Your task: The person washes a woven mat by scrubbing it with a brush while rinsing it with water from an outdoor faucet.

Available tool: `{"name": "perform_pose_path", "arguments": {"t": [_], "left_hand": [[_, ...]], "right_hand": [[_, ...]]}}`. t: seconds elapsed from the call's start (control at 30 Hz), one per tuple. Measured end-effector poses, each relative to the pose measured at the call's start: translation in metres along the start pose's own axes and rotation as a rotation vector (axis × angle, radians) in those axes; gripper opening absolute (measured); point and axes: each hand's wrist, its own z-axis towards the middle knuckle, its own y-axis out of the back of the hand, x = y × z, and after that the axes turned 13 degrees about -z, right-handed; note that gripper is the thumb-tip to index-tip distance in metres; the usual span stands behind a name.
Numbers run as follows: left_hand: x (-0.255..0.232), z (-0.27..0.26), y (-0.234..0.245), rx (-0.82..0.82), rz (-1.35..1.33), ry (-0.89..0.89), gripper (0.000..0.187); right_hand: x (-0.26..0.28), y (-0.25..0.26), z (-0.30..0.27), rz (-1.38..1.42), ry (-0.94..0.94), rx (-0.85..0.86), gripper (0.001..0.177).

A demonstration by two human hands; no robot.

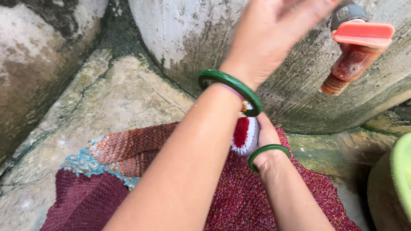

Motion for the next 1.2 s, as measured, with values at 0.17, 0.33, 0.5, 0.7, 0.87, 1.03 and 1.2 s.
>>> {"name": "perform_pose_path", "arguments": {"t": [0.17,0.33,0.5,0.7,0.87,1.03,1.2], "left_hand": [[0.014,-0.016,-0.023,0.056,-0.141,0.036,0.042],[-0.003,-0.026,-0.048,0.073,0.078,0.009,0.045],[-0.019,-0.016,-0.079,-0.062,0.388,0.237,0.045],[-0.068,-0.050,-0.103,-0.186,0.399,0.168,0.033],[-0.075,-0.114,-0.098,-0.315,0.400,0.180,0.059],[-0.067,-0.219,-0.023,0.121,1.215,1.028,0.070],[-0.079,-0.308,-0.005,0.536,1.262,1.046,0.096]], "right_hand": [[0.022,-0.010,-0.019,0.198,0.081,0.220,0.037],[0.023,0.003,-0.018,0.255,0.025,0.258,0.043],[0.021,0.014,-0.004,0.255,0.015,0.320,0.051],[-0.009,0.033,0.008,0.244,-0.037,0.369,0.061],[-0.017,0.054,0.017,0.120,-0.052,0.228,0.061],[-0.024,0.067,0.021,-0.379,-0.246,-0.086,0.064],[-0.102,0.066,-0.050,-1.828,0.505,-0.146,0.073]]}}
